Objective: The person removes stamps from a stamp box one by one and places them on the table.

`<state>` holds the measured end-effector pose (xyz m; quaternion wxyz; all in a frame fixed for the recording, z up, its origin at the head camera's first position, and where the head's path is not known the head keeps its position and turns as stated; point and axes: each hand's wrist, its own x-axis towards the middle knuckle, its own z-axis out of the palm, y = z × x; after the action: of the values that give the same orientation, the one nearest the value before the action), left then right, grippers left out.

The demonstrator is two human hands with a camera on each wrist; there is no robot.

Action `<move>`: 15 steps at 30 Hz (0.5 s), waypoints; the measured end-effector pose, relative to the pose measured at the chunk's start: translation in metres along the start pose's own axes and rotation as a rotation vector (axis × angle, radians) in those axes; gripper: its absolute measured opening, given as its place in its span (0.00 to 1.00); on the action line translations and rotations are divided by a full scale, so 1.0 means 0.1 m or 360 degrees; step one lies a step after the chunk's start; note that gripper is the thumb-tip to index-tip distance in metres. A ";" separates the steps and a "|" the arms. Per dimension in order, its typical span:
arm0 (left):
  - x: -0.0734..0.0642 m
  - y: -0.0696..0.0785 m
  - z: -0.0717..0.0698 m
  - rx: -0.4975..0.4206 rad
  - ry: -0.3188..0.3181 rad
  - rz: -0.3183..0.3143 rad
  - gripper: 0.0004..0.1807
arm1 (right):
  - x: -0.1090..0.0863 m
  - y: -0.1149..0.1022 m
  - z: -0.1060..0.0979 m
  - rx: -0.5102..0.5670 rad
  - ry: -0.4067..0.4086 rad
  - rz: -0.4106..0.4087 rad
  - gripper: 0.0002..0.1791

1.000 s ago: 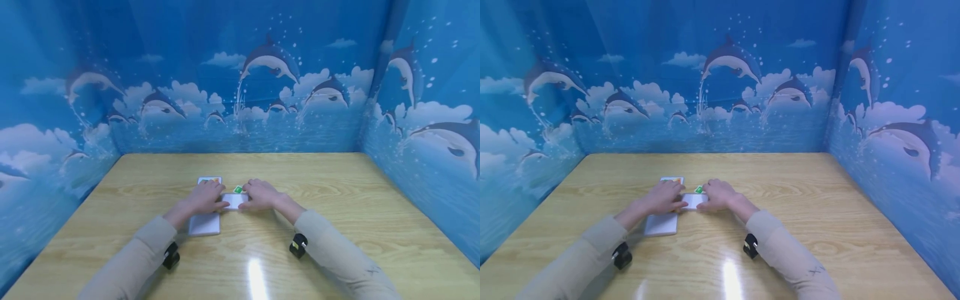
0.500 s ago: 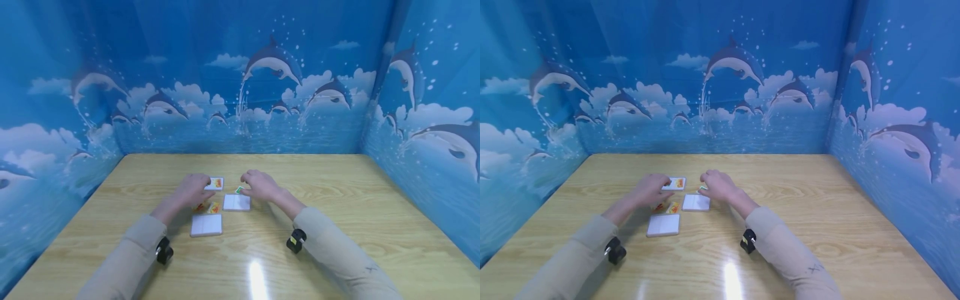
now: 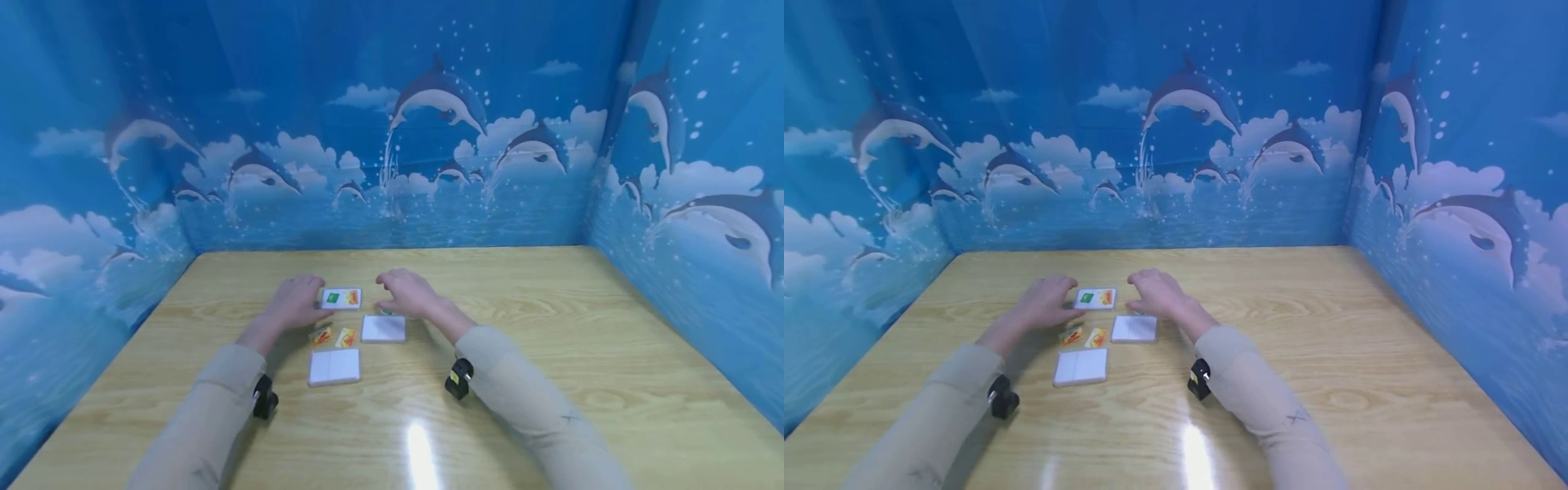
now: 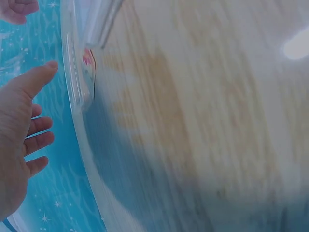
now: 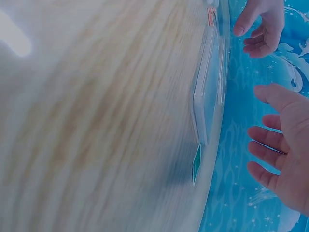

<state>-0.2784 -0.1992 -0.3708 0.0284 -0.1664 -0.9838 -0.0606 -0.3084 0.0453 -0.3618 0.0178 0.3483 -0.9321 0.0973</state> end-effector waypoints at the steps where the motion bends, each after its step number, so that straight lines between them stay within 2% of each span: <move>1: 0.00 -0.01 0.00 0.0009 -0.0005 0.0002 0.35 | 0.02 0.00 0.01 0.0004 -0.0007 0.0002 0.28; 5: 0.01 -0.04 0.00 0.0015 -0.0024 -0.0004 0.37 | 0.09 -0.02 0.02 -0.0015 -0.0024 0.0014 0.29; 15: 0.04 -0.10 0.03 -0.0017 -0.0109 -0.0092 0.42 | 0.25 -0.07 0.03 -0.0054 -0.0069 0.0072 0.31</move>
<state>-0.2859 -0.2068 -0.3749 -0.0080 -0.1401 -0.9882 -0.0608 -0.3226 0.0236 -0.3616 0.0012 0.3289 -0.9414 0.0743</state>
